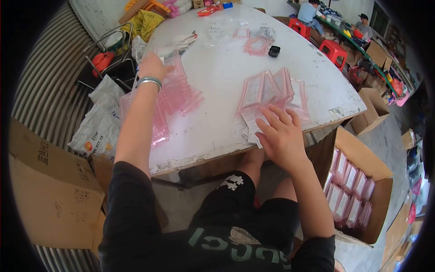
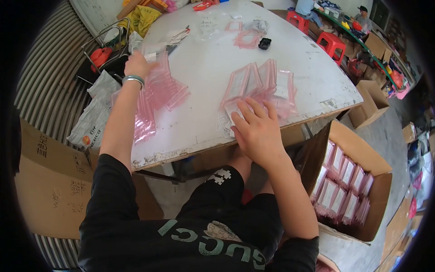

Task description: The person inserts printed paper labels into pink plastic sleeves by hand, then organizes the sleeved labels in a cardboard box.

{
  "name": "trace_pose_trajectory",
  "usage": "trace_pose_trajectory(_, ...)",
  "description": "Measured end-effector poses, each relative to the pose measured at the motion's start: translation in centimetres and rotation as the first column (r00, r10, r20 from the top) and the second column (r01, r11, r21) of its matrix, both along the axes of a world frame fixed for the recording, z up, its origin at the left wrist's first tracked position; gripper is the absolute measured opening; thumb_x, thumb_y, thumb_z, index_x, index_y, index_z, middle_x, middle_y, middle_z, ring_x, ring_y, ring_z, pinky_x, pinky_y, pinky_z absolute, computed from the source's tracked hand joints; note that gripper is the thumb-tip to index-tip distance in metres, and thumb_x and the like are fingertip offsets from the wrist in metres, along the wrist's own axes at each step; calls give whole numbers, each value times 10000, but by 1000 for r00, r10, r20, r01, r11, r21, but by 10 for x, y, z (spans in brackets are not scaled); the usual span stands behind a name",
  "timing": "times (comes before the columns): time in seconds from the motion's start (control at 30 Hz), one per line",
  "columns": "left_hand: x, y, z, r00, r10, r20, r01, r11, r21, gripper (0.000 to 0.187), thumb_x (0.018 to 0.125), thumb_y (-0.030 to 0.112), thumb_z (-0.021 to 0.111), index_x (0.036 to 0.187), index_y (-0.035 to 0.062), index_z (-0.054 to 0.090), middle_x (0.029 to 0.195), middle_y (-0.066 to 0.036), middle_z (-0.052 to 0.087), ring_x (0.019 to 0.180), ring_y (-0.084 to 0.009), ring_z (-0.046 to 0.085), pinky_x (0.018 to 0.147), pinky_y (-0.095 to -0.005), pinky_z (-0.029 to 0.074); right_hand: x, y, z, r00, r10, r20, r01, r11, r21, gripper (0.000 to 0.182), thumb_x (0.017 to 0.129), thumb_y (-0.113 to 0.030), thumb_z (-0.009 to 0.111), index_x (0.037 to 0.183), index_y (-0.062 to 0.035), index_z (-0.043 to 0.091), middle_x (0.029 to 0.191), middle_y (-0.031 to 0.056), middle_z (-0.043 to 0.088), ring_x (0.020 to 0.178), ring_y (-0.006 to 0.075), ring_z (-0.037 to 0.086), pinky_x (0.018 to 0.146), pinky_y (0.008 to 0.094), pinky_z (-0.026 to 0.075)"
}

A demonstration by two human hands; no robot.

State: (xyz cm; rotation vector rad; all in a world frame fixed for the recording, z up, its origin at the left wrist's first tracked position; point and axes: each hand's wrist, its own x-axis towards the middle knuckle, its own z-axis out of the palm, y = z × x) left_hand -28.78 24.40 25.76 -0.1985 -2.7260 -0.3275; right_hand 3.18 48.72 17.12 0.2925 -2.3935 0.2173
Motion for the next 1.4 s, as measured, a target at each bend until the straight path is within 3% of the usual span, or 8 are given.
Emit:
trace_pose_trajectory(0.1, -78, -33, -9, 977, -210, -45, 206, 853, 480, 608, 781, 212, 786, 1256, -108, 585, 1164, -235, 688, 1081, -293, 688, 879, -401, 547, 1, -8, -1, 993, 67, -95, -76, 993, -95, 392, 764, -132, 778, 1128, -46, 662, 1292, 141, 639, 1172, 344, 602, 994, 491, 427)
trace_pose_trajectory(0.17, -19, -26, 18, 800, -592, 96, 101, 291, 951, 509, 828, 104, 685, 1300, -58, 588, 1217, -212, 668, 1072, -238, 685, 840, -376, 558, 2, -25, 11, 970, 100, -222, -142, 973, -182, 414, 754, -131, 784, 1137, -31, 660, 1297, 145, 638, 1147, 342, 607, 964, 477, 440)
trace_pose_trajectory(0.33, 198, 14, -11, 485, -870, -92, 53, -76, 996, 612, 896, 108, 532, 1488, 58, 384, 1331, -216, 579, 1174, -309, 615, 907, -396, 527, -6, -65, 41, 886, 102, -451, -102, 994, 26, 336, 753, -120, 699, 1074, -26, 662, 1191, 143, 663, 1036, 315, 628, 868, 439, 487)
trace_pose_trajectory(0.47, 234, 24, -62, 276, -915, -295, -687, -403, 605, 615, 935, 258, 506, 1492, 47, 351, 1424, -244, 493, 1308, -364, 505, 1098, -504, 398, -5, -62, 18, 896, 228, -381, -273, 959, -68, 356, 709, -103, 654, 1049, 2, 659, 1108, 153, 683, 910, 286, 643, 772, 394, 509)
trace_pose_trajectory(0.57, 238, 32, -87, 214, -827, -521, -826, -437, 355, 660, 964, 394, 501, 1486, 25, 338, 1420, -252, 485, 1304, -387, 490, 1149, -524, 335, -6, -57, 13, 875, 256, -411, -337, 931, -137, 377, 684, -132, 636, 1034, 6, 663, 1026, 150, 680, 847, 268, 639, 704, 368, 489)
trace_pose_trajectory(0.8, 247, 43, -92, 406, -877, -257, -768, -480, 423, 716, 984, 532, 501, 1461, 21, 346, 1358, -225, 518, 1273, -355, 508, 1111, -497, 391, 6, -67, 7, 808, 64, -585, -20, 996, 82, 408, 698, -170, 625, 1060, 14, 672, 970, 122, 643, 861, 266, 632, 701, 400, 455)
trace_pose_trajectory(1.07, 247, 41, -95, 670, -727, -150, -551, -623, 556, 831, 926, 643, 490, 1441, -2, 390, 1418, -196, 473, 1313, -298, 475, 1141, -460, 356, 1, -92, 7, 937, 229, -264, -312, 888, -338, 444, 709, -76, 738, 1131, 12, 630, 1063, 157, 679, 980, 326, 653, 897, 463, 440)
trace_pose_trajectory(1.4, 223, 23, -120, 450, -784, -428, -364, -599, 713, 679, 972, 463, 544, 1481, 53, 358, 1416, -70, 492, 1353, -219, 441, 1122, -467, 401, -13, -90, 13, 799, 494, 342, -234, 781, -579, 815, 703, -376, 851, 1392, -74, 536, 1328, 146, 609, 1323, 322, 501, 1164, 548, 166)
